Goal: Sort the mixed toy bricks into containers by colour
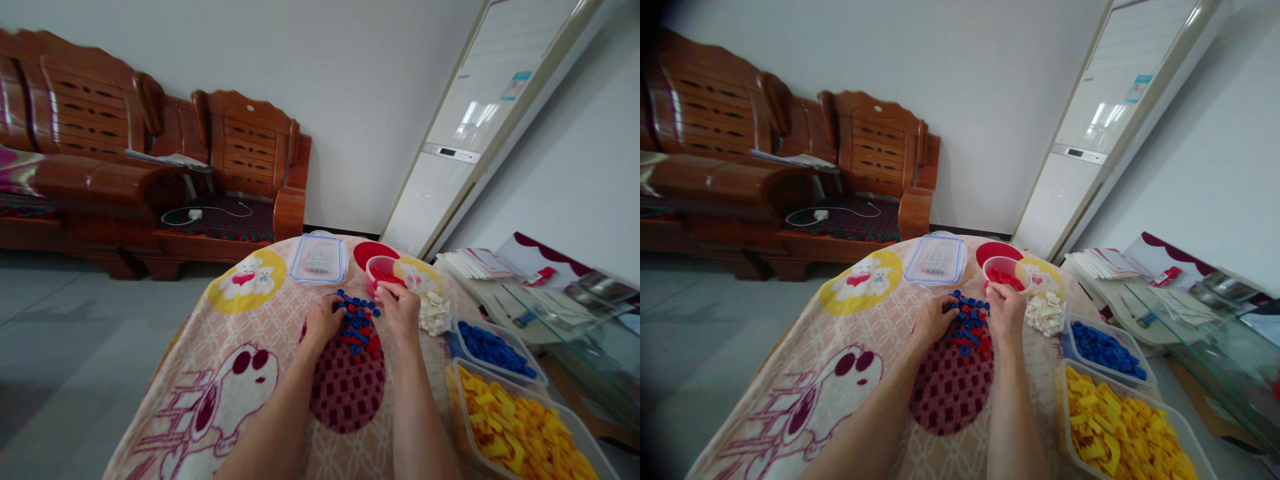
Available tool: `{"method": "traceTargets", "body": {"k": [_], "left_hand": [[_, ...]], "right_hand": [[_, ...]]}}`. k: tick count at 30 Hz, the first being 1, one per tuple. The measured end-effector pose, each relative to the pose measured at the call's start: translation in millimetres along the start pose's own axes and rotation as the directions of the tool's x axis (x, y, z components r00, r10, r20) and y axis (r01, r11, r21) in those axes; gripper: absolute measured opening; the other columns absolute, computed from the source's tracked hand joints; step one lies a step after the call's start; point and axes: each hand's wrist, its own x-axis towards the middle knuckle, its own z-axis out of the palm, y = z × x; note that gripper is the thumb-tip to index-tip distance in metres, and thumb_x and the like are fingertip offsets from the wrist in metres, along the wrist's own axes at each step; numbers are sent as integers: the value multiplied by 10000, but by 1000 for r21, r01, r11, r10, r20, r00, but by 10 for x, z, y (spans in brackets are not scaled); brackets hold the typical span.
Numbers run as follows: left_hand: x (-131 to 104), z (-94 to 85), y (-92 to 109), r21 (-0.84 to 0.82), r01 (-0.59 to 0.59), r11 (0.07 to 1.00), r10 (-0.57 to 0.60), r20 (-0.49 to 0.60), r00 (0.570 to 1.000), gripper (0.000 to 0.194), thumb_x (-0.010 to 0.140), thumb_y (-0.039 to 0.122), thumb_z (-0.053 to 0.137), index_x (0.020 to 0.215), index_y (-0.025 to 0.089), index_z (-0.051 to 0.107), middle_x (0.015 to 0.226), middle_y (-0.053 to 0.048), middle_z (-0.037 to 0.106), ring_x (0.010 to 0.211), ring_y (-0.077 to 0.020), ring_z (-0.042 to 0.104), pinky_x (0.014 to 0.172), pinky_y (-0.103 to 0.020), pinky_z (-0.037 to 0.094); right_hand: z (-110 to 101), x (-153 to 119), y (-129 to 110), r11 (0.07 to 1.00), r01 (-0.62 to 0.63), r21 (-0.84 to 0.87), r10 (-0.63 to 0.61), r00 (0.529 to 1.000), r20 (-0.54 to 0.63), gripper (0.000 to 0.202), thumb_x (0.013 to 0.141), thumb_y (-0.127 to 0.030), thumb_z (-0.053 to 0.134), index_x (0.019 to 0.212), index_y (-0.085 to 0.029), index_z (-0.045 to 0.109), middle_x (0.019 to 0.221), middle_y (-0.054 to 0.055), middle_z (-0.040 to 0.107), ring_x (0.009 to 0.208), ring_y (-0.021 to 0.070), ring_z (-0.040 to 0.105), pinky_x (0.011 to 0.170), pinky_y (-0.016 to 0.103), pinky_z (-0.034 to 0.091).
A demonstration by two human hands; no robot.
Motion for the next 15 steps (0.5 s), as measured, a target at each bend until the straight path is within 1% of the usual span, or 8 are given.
{"method": "traceTargets", "body": {"k": [2,4,6,8,9,11,13,15], "left_hand": [[-1,1,-1,1,6,1000,-6,-7,1000,271,785,183,630,1039,206,722,963,-37,733,863,-177,646,821,-309,491],[-5,-4,7,5,11,1000,-11,-7,1000,273,785,180,627,1040,202,723,953,-41,734,855,-179,646,810,-308,491],[-9,-11,19,8,4,1000,-4,-2,1000,273,784,172,625,1036,197,725,947,-43,735,850,-180,647,803,-305,491],[-14,-21,33,6,-4,1000,4,-1,1000,268,784,167,624,1030,192,726,945,-45,734,848,-181,648,804,-306,492],[-17,-26,41,4,-4,1000,4,-2,1000,265,783,165,626,1026,190,727,942,-47,734,848,-182,649,806,-307,492],[-23,-37,55,3,0,1000,0,0,1000,264,780,162,631,1024,190,727,938,-48,735,848,-184,649,810,-312,493],[-28,-48,67,2,0,1000,0,5,1000,261,781,160,630,1020,192,728,936,-47,735,852,-185,650,818,-316,494],[-29,-55,74,3,0,1000,0,10,1000,257,787,162,625,1021,193,728,935,-45,735,857,-184,650,827,-318,495]], "right_hand": [[-34,26,25,999,27,23,-26,997,-70,458,745,-435,608,1074,-140,726,1039,136,738,894,252,708,798,358,561],[-70,49,71,1000,27,15,-26,996,-86,507,738,-439,612,1134,-134,700,1109,154,717,990,270,690,859,381,552],[-98,63,127,1000,-9,-6,9,997,-77,530,745,-441,603,1154,-112,683,1068,164,725,922,268,706,824,388,567],[-109,64,183,998,-67,-7,66,996,-67,552,756,-444,590,1180,-97,659,1061,171,722,776,241,715,695,366,589],[-108,61,208,995,-96,6,97,994,-59,566,759,-449,585,1196,-94,644,1090,177,710,714,224,708,616,344,585],[-99,52,253,989,-139,52,140,990,-30,604,757,-460,587,1240,-98,608,1153,182,683,666,201,696,510,305,562],[-92,43,283,985,-156,76,155,988,18,676,750,-465,608,1318,-102,551,1080,158,707,655,193,693,512,295,565],[-96,38,287,986,-159,59,156,986,55,744,742,-463,632,1380,-104,499,916,109,733,633,190,688,553,303,581]]}}
